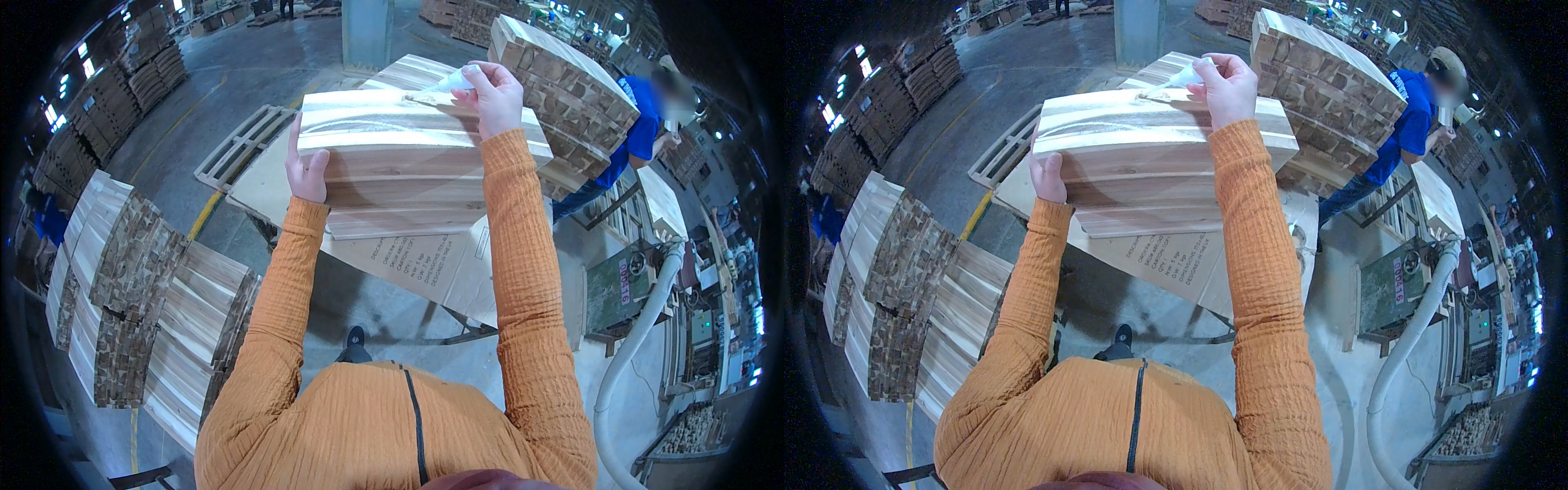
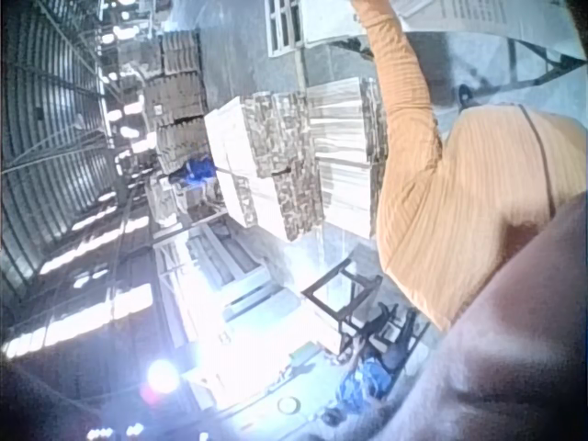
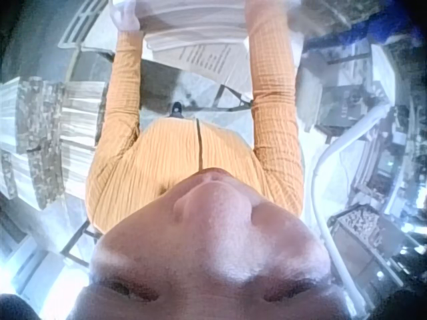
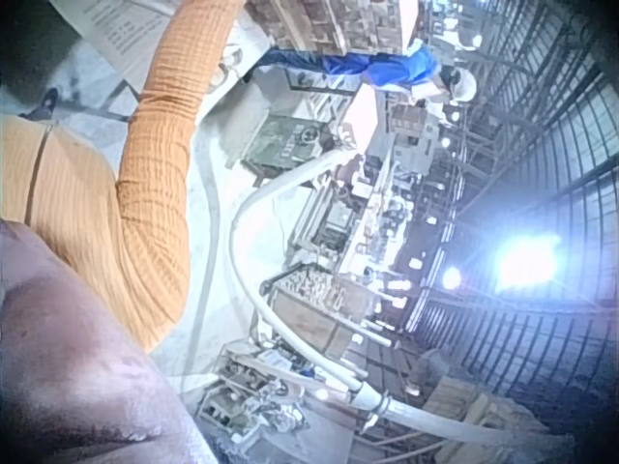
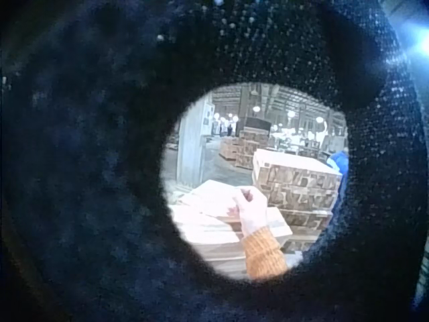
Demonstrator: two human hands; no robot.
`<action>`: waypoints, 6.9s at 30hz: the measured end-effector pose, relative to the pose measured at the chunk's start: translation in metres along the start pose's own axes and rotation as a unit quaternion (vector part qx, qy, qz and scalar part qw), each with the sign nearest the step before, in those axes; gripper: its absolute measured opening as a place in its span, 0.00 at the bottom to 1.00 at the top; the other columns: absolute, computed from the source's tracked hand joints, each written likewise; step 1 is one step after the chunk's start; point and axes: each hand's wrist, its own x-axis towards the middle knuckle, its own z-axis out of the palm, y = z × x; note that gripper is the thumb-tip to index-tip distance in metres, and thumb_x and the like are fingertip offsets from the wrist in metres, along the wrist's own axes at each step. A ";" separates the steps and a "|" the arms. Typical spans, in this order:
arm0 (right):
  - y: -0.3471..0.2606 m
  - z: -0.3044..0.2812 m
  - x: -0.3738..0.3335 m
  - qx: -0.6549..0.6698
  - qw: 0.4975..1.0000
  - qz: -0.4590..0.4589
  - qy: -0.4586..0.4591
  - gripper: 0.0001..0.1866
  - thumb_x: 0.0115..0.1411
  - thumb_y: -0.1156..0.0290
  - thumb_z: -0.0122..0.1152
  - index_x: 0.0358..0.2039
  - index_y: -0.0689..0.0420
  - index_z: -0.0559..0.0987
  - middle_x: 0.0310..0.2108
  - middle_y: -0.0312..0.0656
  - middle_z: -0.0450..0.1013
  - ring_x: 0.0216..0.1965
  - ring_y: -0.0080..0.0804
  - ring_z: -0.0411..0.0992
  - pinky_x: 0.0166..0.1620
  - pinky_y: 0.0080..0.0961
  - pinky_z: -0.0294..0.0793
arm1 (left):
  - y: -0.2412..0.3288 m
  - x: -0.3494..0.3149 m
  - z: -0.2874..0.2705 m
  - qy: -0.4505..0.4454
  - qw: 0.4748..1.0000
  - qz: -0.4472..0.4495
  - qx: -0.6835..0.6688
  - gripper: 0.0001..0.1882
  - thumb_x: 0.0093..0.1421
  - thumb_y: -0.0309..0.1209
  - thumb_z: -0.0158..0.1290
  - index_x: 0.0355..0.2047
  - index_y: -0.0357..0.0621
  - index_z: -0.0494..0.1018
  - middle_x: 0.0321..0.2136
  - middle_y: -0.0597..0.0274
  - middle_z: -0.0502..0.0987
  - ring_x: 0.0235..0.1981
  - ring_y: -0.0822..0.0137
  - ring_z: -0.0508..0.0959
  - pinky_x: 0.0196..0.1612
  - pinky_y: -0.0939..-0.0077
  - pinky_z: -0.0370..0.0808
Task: The person applies glue from a white tube to the edges of wooden planks and stacks them on a table. The person repeats this process for multiple planks in a warehouse setting.
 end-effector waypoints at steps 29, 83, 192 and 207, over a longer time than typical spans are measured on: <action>-0.017 -0.043 0.011 0.353 0.933 0.073 0.025 0.10 0.55 0.74 0.57 0.35 0.65 0.70 0.29 0.43 0.71 0.31 0.32 0.70 0.43 0.42 0.75 | -0.025 0.020 0.002 0.030 0.997 -0.054 -0.039 0.29 0.55 0.35 0.50 0.56 0.34 0.60 0.49 0.55 0.68 0.50 0.65 0.68 0.55 0.72 0.62; 0.124 -0.333 -0.208 -0.671 0.649 0.296 0.203 0.10 0.47 0.60 0.62 0.31 0.46 0.82 0.47 0.36 0.70 0.51 0.39 0.63 0.49 0.45 0.64 | -0.039 0.007 -0.015 0.074 0.991 -0.111 0.010 0.30 0.60 0.50 0.45 0.50 0.34 0.61 0.45 0.56 0.67 0.46 0.66 0.68 0.51 0.70 0.64; 0.010 0.134 -0.115 -0.637 0.680 -0.315 -0.183 0.24 0.54 0.43 0.51 0.49 0.39 0.75 0.59 0.43 0.60 0.63 0.52 0.45 0.60 0.58 0.40 | -0.012 0.014 -0.007 -0.030 0.993 -0.010 0.112 0.46 0.47 0.59 0.54 0.59 0.41 0.57 0.53 0.47 0.66 0.54 0.51 0.67 0.53 0.57 0.58; 0.005 0.126 -0.121 -0.660 0.664 -0.300 -0.183 0.26 0.52 0.42 0.52 0.50 0.36 0.75 0.61 0.41 0.57 0.64 0.52 0.44 0.61 0.56 0.38 | -0.003 0.013 -0.006 -0.049 0.995 -0.047 0.079 0.48 0.45 0.56 0.58 0.60 0.42 0.54 0.54 0.49 0.65 0.55 0.53 0.66 0.53 0.56 0.58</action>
